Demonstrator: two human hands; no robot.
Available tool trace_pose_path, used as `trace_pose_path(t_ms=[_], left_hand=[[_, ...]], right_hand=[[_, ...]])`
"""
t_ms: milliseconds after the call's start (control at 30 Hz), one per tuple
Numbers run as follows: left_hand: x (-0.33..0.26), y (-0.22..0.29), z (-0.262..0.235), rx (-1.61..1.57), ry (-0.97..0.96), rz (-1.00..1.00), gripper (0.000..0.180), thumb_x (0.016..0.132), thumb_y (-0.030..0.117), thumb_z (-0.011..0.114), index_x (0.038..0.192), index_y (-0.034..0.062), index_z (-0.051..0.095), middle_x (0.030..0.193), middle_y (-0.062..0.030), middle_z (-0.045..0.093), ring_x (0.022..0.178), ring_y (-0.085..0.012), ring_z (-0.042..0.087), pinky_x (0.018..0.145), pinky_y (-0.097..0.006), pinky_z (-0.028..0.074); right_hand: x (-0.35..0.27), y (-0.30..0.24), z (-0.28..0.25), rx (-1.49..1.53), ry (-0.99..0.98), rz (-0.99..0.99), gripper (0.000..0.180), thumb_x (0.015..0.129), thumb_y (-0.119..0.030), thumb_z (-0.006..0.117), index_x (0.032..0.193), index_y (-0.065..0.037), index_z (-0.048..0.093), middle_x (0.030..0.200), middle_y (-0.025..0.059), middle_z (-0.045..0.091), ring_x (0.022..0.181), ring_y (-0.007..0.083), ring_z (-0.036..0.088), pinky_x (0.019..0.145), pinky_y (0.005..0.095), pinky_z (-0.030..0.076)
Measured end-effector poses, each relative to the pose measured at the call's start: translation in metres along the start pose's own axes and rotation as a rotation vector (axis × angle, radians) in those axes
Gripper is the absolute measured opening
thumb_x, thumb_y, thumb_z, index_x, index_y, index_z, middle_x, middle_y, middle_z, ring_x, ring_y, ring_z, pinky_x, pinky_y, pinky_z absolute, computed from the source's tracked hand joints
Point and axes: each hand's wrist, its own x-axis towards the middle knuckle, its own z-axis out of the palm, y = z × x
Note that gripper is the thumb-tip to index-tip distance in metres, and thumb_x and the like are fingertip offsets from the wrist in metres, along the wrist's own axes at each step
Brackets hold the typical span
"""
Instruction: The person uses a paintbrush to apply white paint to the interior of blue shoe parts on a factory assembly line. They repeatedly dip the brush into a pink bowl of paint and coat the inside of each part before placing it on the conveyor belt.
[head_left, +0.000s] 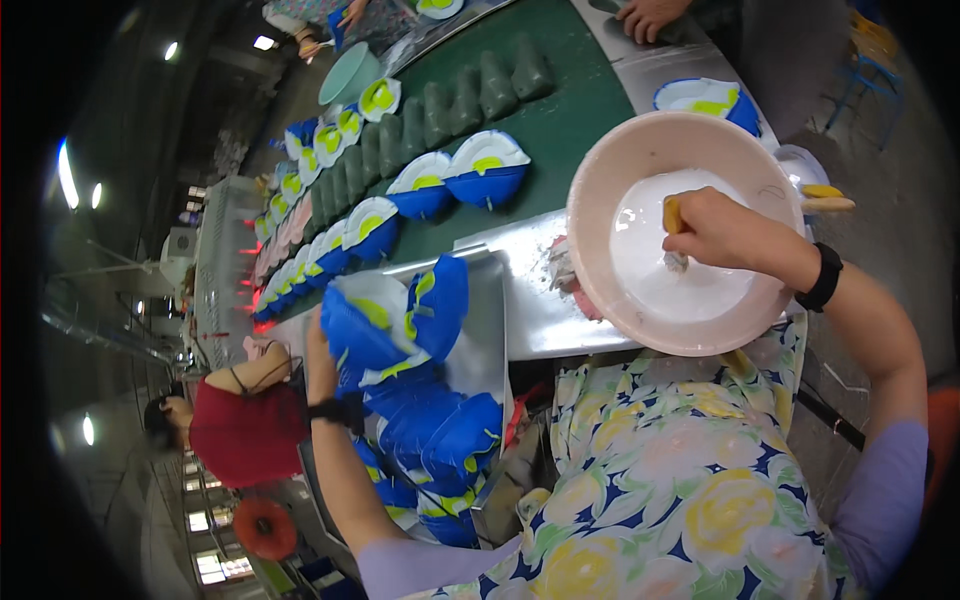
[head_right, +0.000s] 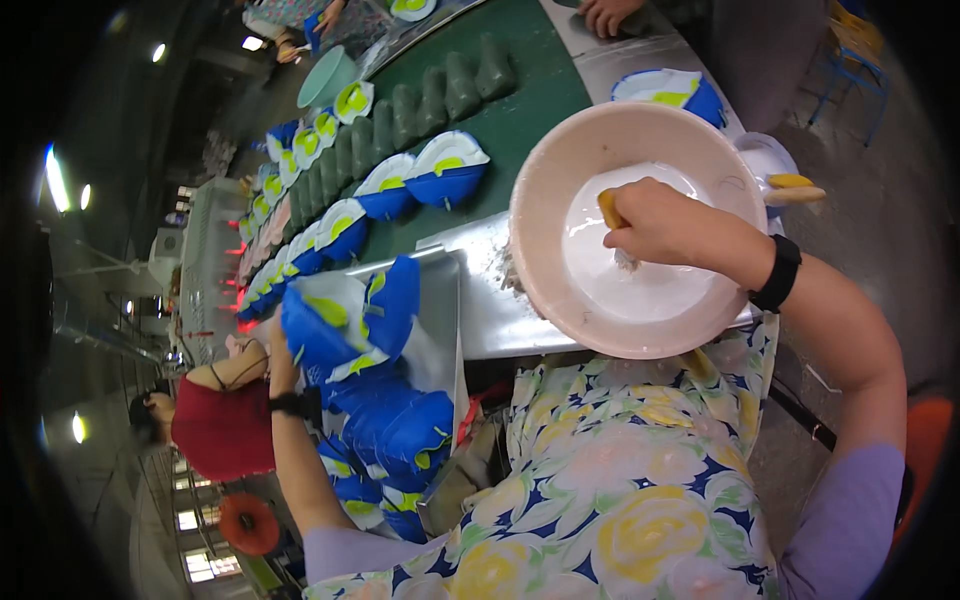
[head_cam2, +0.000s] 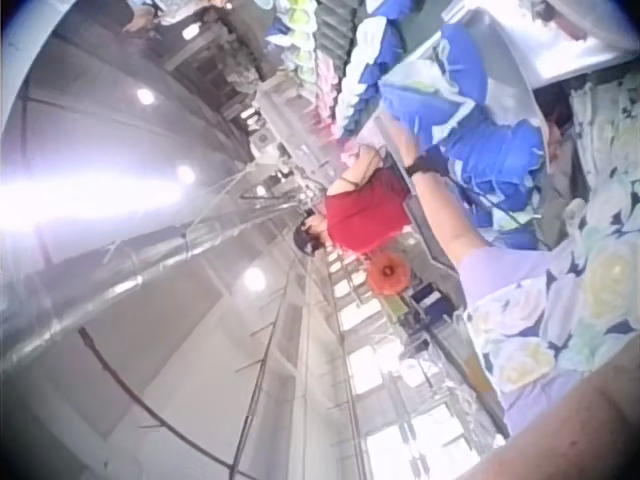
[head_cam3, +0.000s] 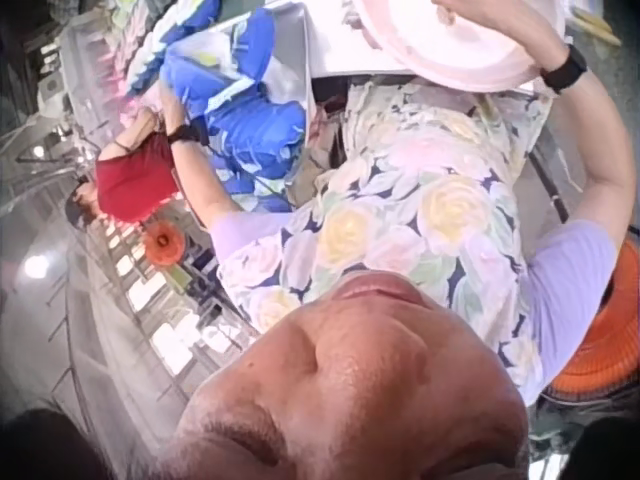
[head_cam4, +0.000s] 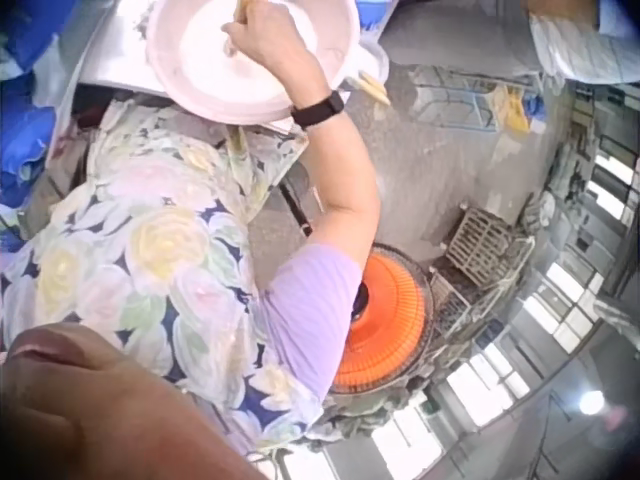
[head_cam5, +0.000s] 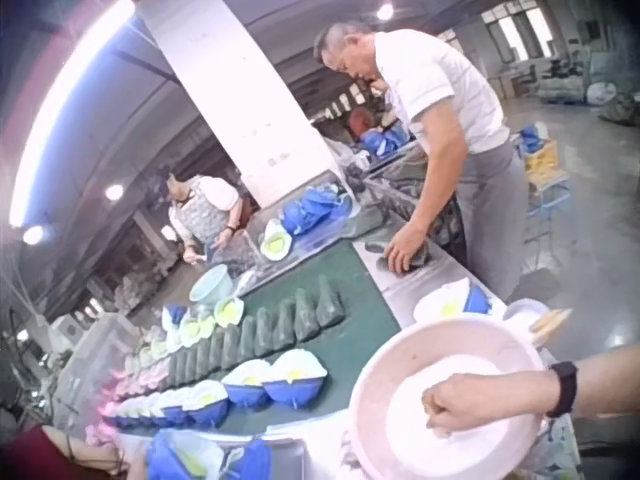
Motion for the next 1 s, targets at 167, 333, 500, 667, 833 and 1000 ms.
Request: trace_pose_path(t_ms=[167, 333, 500, 667, 833, 1000], left_hand=[[0.009, -0.001, -0.013, -0.310, 0.153, -0.135, 0.029, 0.092, 0.013, 0.063, 0.119, 0.0026, 0.062, 0.101, -0.0025, 0.068, 0.091, -0.0116, 0.063, 0.080, -0.029, 0.052], [-0.002, -0.035, -0.032, -0.215, 0.005, -0.124, 0.022, 0.096, 0.016, 0.059, 0.112, 0.0044, 0.068, 0.097, -0.0009, 0.068, 0.084, -0.0090, 0.063, 0.073, -0.027, 0.051], [-0.001, -0.030, -0.035, -0.532, 0.082, -0.357, 0.028, 0.093, 0.014, 0.058, 0.115, -0.0008, 0.068, 0.099, -0.0102, 0.071, 0.090, -0.0192, 0.067, 0.080, -0.033, 0.053], [0.001, -0.085, -0.060, -0.201, 0.151, -0.201, 0.030, 0.092, 0.012, 0.060, 0.117, -0.0027, 0.066, 0.095, -0.0055, 0.069, 0.095, -0.0176, 0.066, 0.087, -0.030, 0.051], [0.032, -0.019, -0.033, -0.217, 0.051, -0.207, 0.033, 0.096, 0.009, 0.056, 0.127, -0.0009, 0.062, 0.106, -0.0041, 0.069, 0.100, -0.0160, 0.065, 0.089, -0.031, 0.051], [0.051, 0.053, 0.008, -0.952, -0.434, -0.043, 0.059, 0.106, 0.050, 0.038, 0.144, 0.0068, 0.049, 0.136, -0.0189, 0.061, 0.119, -0.0342, 0.063, 0.103, -0.049, 0.052]], right_hand=[[0.010, -0.022, 0.010, 0.111, 0.027, -0.054, 0.020, 0.085, -0.015, 0.075, 0.089, 0.002, 0.066, 0.079, 0.0196, 0.069, 0.070, 0.0332, 0.068, 0.066, 0.0378, 0.053], [0.006, -0.027, 0.032, -0.078, -0.270, -0.196, 0.020, 0.084, -0.014, 0.072, 0.093, 0.003, 0.067, 0.092, 0.0233, 0.069, 0.088, 0.0395, 0.068, 0.081, 0.0461, 0.053], [-0.004, -0.013, 0.007, -0.106, -0.114, -0.127, 0.017, 0.083, -0.011, 0.071, 0.092, 0.003, 0.067, 0.090, 0.0224, 0.068, 0.089, 0.0410, 0.067, 0.081, 0.0468, 0.052], [-0.017, -0.003, -0.018, -0.085, 0.072, -0.116, 0.016, 0.081, -0.007, 0.074, 0.084, 0.001, 0.061, 0.083, 0.0178, 0.066, 0.077, 0.0365, 0.065, 0.071, 0.0412, 0.050], [-0.026, 0.002, -0.028, 0.008, 0.066, -0.030, 0.017, 0.082, -0.007, 0.076, 0.084, 0.000, 0.061, 0.081, 0.0159, 0.066, 0.075, 0.0308, 0.064, 0.069, 0.0375, 0.050], [-0.026, -0.001, -0.044, 0.046, 0.190, -0.093, 0.017, 0.085, -0.012, 0.073, 0.085, 0.002, 0.063, 0.080, 0.0183, 0.065, 0.076, 0.0327, 0.065, 0.070, 0.0382, 0.050]])
